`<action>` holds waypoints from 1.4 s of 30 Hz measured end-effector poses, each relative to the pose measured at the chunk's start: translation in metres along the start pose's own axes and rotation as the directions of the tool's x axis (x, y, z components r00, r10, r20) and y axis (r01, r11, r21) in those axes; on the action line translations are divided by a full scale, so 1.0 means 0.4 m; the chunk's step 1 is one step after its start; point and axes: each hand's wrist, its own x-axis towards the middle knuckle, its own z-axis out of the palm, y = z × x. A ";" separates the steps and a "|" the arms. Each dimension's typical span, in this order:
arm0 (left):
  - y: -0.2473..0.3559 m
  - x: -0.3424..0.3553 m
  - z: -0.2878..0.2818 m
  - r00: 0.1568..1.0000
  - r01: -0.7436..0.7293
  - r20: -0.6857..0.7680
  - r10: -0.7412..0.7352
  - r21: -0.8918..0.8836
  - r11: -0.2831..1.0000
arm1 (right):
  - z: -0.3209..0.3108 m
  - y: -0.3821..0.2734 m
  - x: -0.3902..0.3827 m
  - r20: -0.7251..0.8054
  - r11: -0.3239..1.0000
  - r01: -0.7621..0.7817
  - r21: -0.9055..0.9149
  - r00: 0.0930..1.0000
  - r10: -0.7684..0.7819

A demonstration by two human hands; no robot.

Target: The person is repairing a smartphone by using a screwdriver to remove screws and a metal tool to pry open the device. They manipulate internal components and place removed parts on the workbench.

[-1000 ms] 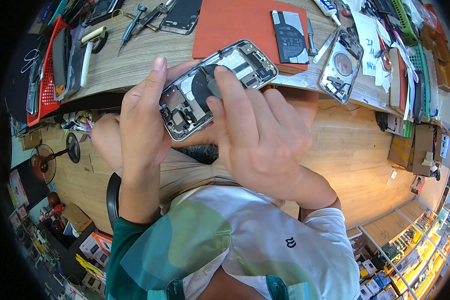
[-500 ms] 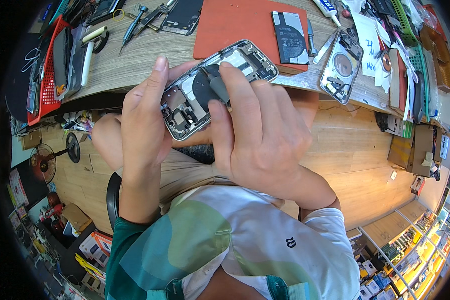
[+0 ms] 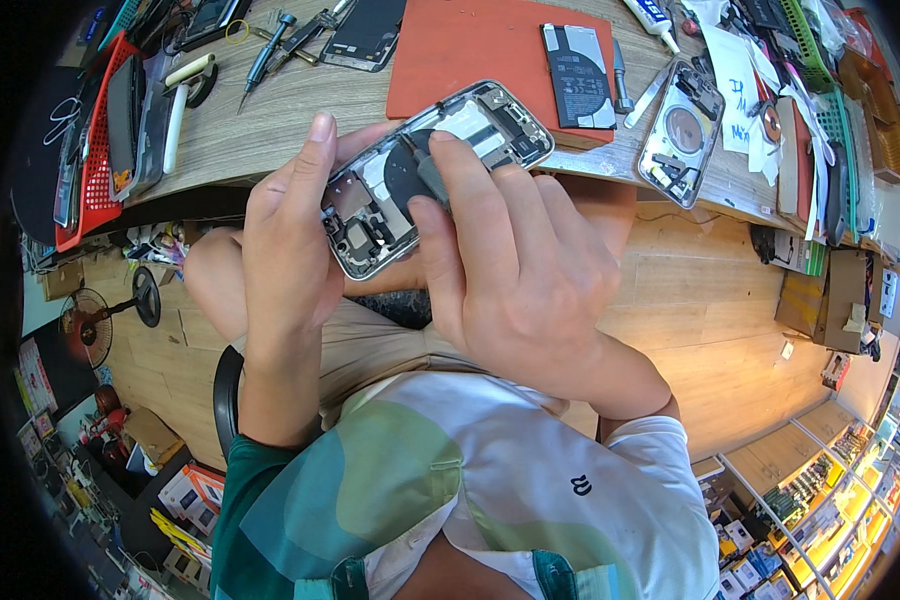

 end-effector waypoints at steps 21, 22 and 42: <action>0.045 -0.086 -0.127 0.925 -0.099 0.379 0.022 0.183 0.978 | -0.100 0.155 -0.105 0.226 0.042 -0.252 0.967 0.921 0.319; 0.039 -0.084 -0.143 0.913 -0.098 0.407 0.038 0.126 0.987 | -0.097 0.161 -0.121 0.287 0.004 -0.304 0.953 0.904 0.316; 0.015 -0.073 -0.176 0.883 -0.084 0.463 -0.075 0.313 0.946 | -0.004 -0.017 -0.116 0.703 0.182 -0.798 0.575 0.595 0.389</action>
